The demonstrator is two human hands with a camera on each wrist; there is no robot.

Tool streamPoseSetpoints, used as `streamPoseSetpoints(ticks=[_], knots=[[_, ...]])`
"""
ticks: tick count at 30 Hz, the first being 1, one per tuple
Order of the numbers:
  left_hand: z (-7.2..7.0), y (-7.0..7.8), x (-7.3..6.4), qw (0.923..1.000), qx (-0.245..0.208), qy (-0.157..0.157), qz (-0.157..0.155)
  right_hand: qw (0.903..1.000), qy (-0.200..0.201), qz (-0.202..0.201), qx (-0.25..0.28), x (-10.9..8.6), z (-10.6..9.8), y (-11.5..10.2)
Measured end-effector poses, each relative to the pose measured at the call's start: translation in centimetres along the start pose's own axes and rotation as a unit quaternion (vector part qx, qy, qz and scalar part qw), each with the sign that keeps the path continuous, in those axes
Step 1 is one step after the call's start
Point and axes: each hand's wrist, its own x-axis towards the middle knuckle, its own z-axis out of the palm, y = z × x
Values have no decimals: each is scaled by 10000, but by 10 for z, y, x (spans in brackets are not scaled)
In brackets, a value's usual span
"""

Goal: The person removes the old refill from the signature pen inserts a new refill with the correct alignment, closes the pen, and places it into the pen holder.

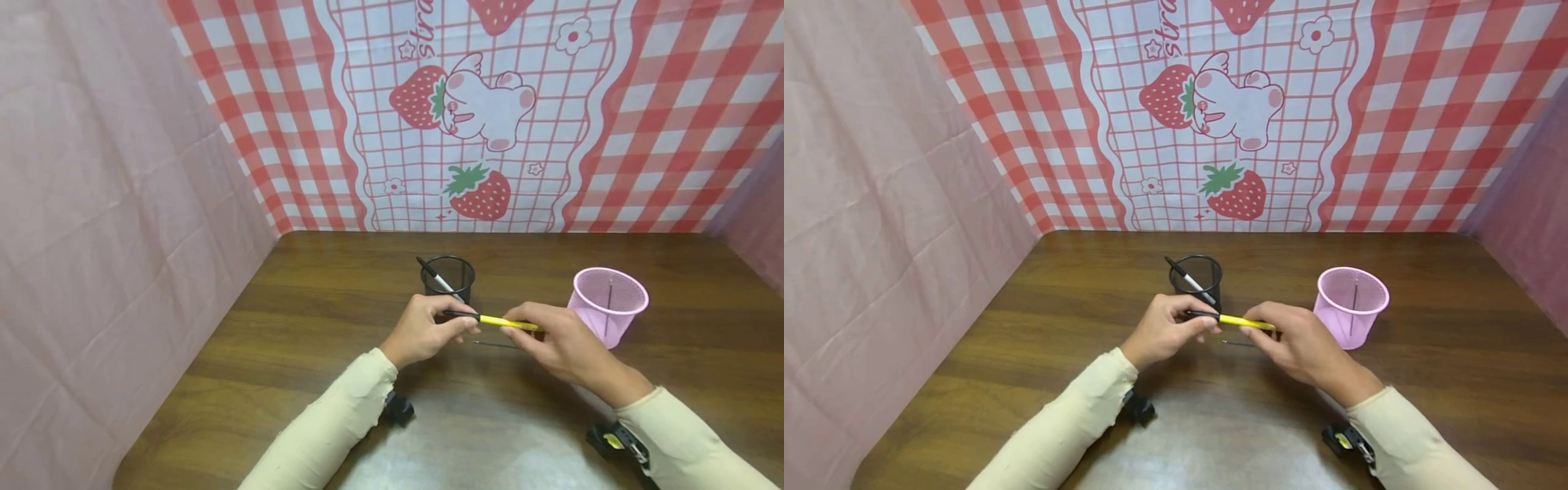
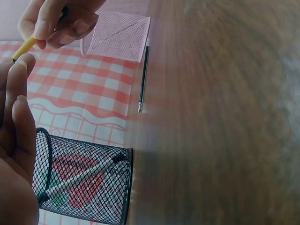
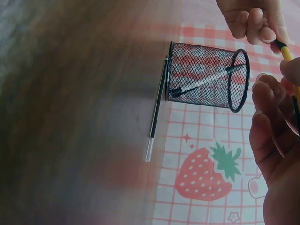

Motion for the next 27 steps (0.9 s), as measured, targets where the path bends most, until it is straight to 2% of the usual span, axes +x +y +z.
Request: streamPoseSetpoints(ticks=[5, 10, 17, 27], knots=[[2, -2, 0, 9999, 22, -57, 137, 9999, -38, -69, 89, -3, -2, 1], [2, -3, 0, 9999, -101, -30, 131, 9998, -212, -22, 68, -1, -3, 2], [0, -6, -4, 9963, -833, 100, -201, 9994, -189, 295, 13, 1, 3, -2], [3, -3, 0, 9950, -875, 264, -390, 9990, -154, 428, -17, 1, 0, -4]])
